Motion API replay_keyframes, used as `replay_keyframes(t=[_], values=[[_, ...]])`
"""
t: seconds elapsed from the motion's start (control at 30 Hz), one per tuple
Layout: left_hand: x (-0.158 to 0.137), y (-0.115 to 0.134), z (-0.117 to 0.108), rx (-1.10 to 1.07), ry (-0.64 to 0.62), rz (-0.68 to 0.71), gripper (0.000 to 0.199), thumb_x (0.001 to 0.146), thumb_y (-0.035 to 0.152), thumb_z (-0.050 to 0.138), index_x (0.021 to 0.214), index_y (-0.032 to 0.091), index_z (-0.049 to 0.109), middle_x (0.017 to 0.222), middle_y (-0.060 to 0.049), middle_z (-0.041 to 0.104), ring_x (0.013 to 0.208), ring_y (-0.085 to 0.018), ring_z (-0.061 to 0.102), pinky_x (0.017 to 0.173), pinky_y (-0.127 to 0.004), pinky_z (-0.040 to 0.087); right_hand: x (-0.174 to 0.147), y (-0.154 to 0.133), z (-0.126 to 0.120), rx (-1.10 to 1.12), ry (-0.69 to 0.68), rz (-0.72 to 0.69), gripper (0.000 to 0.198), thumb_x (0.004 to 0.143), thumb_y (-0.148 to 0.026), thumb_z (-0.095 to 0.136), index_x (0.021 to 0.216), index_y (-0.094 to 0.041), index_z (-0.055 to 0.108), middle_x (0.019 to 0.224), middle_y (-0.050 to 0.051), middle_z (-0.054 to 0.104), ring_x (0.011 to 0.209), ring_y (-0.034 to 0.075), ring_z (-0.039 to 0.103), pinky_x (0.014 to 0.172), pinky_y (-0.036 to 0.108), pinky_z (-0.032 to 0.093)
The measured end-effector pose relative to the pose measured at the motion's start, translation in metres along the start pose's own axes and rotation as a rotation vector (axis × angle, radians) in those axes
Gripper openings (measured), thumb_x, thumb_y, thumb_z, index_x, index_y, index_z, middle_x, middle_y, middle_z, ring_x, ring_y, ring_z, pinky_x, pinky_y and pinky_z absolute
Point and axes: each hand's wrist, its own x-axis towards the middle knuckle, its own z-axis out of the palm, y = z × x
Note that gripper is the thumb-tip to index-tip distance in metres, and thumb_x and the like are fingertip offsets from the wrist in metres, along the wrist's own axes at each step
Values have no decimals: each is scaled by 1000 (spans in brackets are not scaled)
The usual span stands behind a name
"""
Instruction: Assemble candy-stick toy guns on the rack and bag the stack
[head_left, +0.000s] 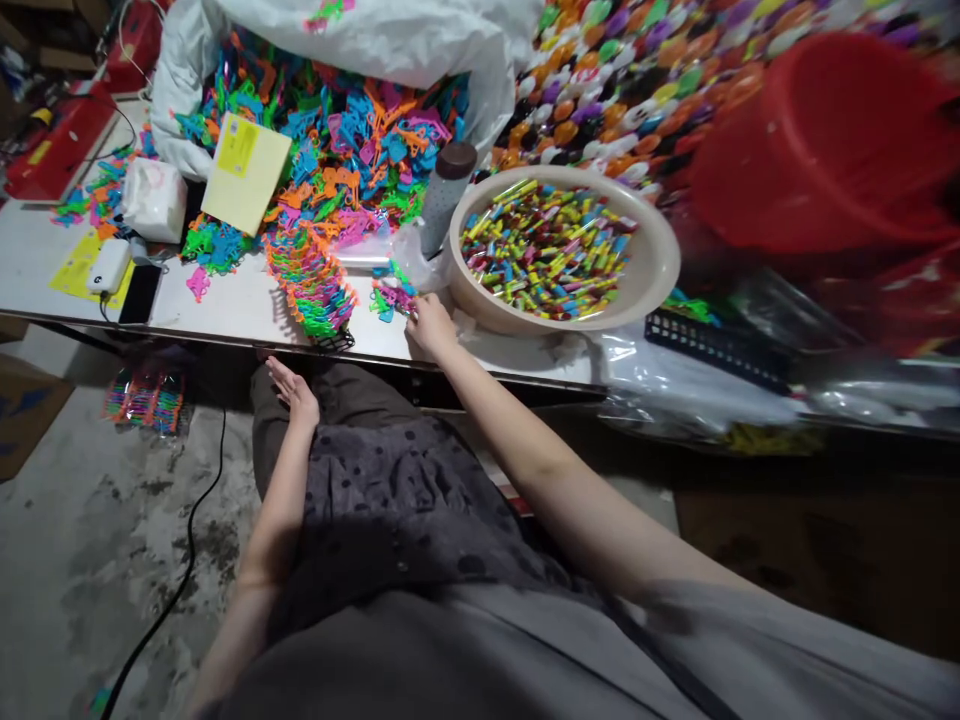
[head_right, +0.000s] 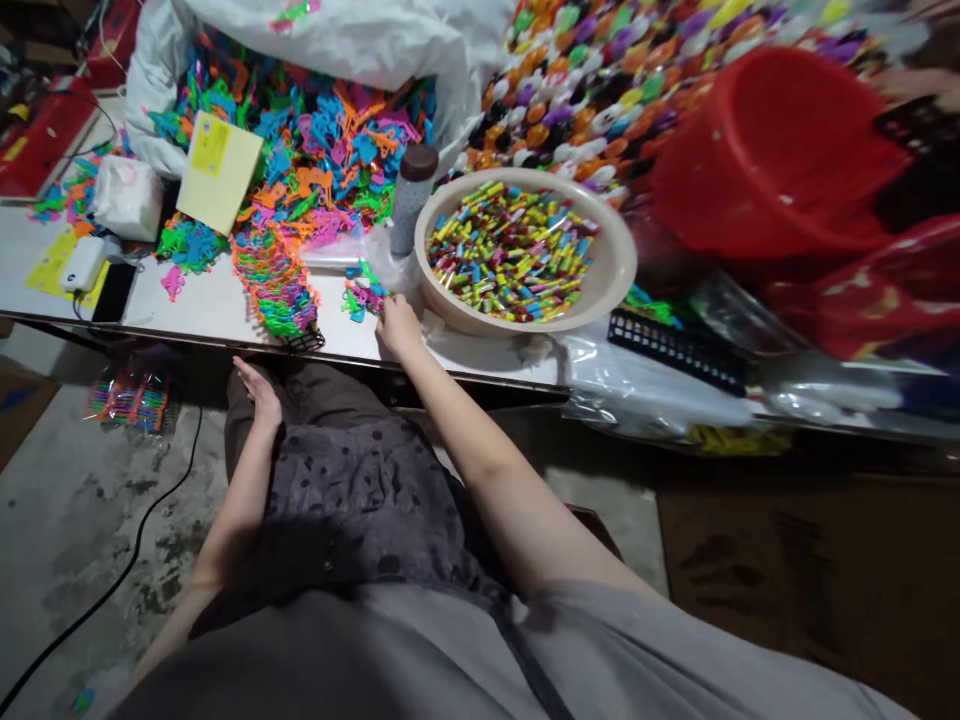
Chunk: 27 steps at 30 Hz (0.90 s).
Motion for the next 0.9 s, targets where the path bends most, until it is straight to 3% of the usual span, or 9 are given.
replay_keyframes(t=[0.07, 0.13, 0.23, 0.3, 0.4, 0.47, 0.53, 0.7, 0.9], values=[[-5, -4, 0, 28, -55, -11, 57, 94, 42, 19, 147, 26, 6, 156, -6, -5, 143, -22, -10, 113, -52, -5, 0, 0, 3, 11, 20, 48, 27, 81, -18, 45, 106, -16, 56, 111, 15, 52, 93, 27, 53, 79, 40, 46], [-8, -6, -1, 57, -118, -16, 56, 94, 40, 21, 146, 26, 10, 156, -5, -2, 144, -23, -7, 113, -53, -6, 2, -1, 4, 12, 24, 70, 25, 81, -18, 44, 102, -16, 57, 106, 14, 54, 91, 27, 54, 78, 39, 46], [-8, -8, -1, 52, -242, -26, 54, 90, 38, 38, 141, 22, 30, 150, -12, 29, 140, -26, 22, 114, -50, 11, 7, 1, 2, -21, -5, 56, 23, 80, -23, 50, 100, -17, 57, 101, 13, 57, 91, 27, 54, 76, 38, 46], [-8, -9, 3, 13, -323, -8, 45, 86, 34, 47, 128, 17, 47, 133, -14, 51, 126, -24, 45, 110, -43, 28, 9, 2, 0, -47, -30, 26, 26, 77, -27, 55, 101, -17, 57, 102, 13, 58, 90, 28, 55, 75, 38, 46], [-3, -10, 12, -68, -445, -67, 33, 85, 30, 47, 112, 13, 57, 112, -13, 63, 104, -20, 59, 99, -37, 41, 11, 5, -3, -36, -45, -15, 25, 75, -23, 56, 100, -17, 58, 102, 12, 60, 90, 26, 56, 76, 37, 46], [6, -10, 18, -125, -528, -145, 33, 86, 28, 46, 113, 13, 56, 105, -12, 65, 96, -18, 61, 94, -36, 44, 11, 8, -6, 32, -54, -33, 23, 74, -21, 56, 96, -17, 60, 96, 10, 63, 87, 24, 57, 75, 35, 46], [19, -10, 22, -161, -561, -185, 31, 86, 27, 46, 112, 13, 56, 104, -11, 65, 92, -16, 62, 92, -34, 45, 7, 12, -9, 165, -79, -35, 22, 71, -21, 59, 93, -17, 62, 84, 6, 64, 78, 20, 58, 72, 32, 46], [47, -14, 22, -106, -505, -120, 26, 87, 32, 45, 91, 15, 64, 104, -8, 64, 99, -17, 58, 96, -32, 41, -6, 20, -19, 657, -200, 94, 25, 67, -26, 62, 89, -15, 64, 61, -1, 58, 52, 12, 53, 54, 26, 44], [28, -20, 21, -153, -541, -185, 20, 85, 29, 47, 94, 15, 60, 99, -6, 63, 94, -15, 58, 92, -31, 42, -14, 14, -29, 1164, -144, 317, 35, 57, -35, 73, 85, -18, 60, 56, -6, 56, 45, 8, 49, 47, 22, 44]])
